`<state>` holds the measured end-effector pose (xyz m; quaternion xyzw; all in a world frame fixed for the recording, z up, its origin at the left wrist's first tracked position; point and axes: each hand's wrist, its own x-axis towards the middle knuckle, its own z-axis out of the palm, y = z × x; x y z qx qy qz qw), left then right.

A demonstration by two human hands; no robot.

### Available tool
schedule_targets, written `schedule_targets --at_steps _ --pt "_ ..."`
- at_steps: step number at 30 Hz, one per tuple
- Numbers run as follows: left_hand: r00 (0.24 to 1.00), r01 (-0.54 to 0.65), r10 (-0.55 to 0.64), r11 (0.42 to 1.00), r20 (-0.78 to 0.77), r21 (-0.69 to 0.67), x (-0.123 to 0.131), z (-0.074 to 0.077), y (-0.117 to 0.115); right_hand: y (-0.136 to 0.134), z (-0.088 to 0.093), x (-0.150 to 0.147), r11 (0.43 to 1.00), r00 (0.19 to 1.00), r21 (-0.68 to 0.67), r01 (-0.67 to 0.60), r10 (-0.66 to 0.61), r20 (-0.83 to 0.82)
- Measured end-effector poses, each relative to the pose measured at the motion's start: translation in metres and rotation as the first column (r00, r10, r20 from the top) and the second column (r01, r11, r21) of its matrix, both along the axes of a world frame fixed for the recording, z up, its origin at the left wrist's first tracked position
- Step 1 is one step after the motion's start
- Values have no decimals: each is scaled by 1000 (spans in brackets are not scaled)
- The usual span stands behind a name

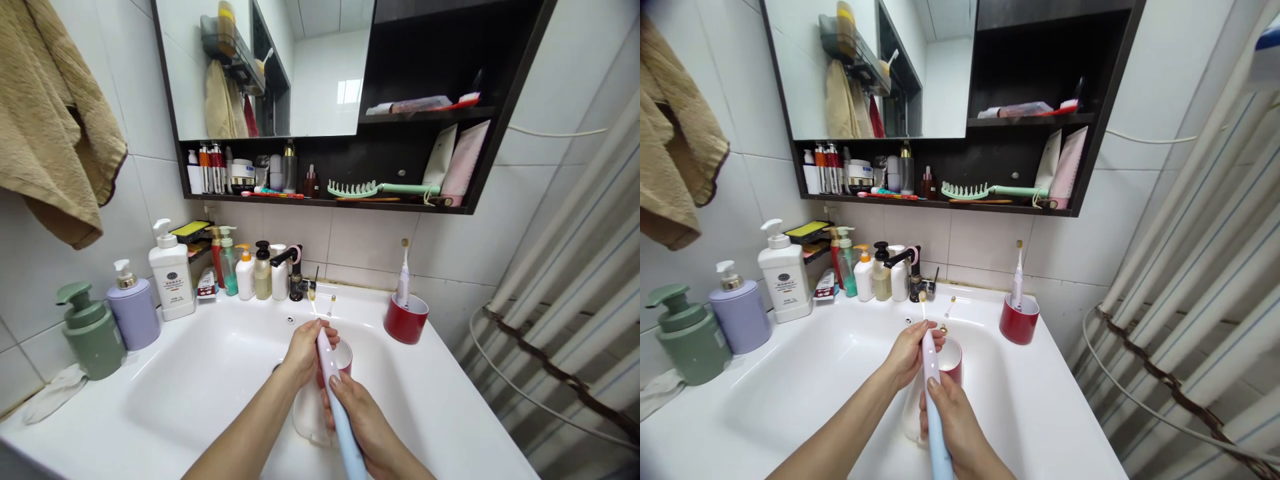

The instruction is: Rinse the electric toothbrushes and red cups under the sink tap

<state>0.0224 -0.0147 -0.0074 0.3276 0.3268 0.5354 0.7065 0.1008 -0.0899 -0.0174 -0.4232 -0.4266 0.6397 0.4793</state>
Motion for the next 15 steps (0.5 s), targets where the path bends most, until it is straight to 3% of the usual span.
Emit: schedule_targets --at_steps 2,4,5,7,10,13,15 --pt "996 -42 46 998 -83 49 -2 -1 0 12 9 5 986 992 150 69 -84 96" --pt "968 -89 124 983 -217 163 -3 -5 0 29 19 12 929 948 329 168 -244 205" --pt "940 -89 162 966 -300 243 -4 -8 0 39 23 15 888 905 406 215 -337 259" --pt "844 -12 231 911 -484 413 -5 -16 -2 59 25 21 866 877 438 240 -387 285" --pt "596 255 340 779 -727 573 -6 -28 -8 82 13 26 861 839 448 239 -416 351" --pt "295 526 411 684 -863 505 -5 -38 -10 92 -9 27 864 787 451 223 -432 440" --pt "140 605 429 676 -893 420 -5 -41 -8 93 -22 27 869 754 449 206 -434 494"
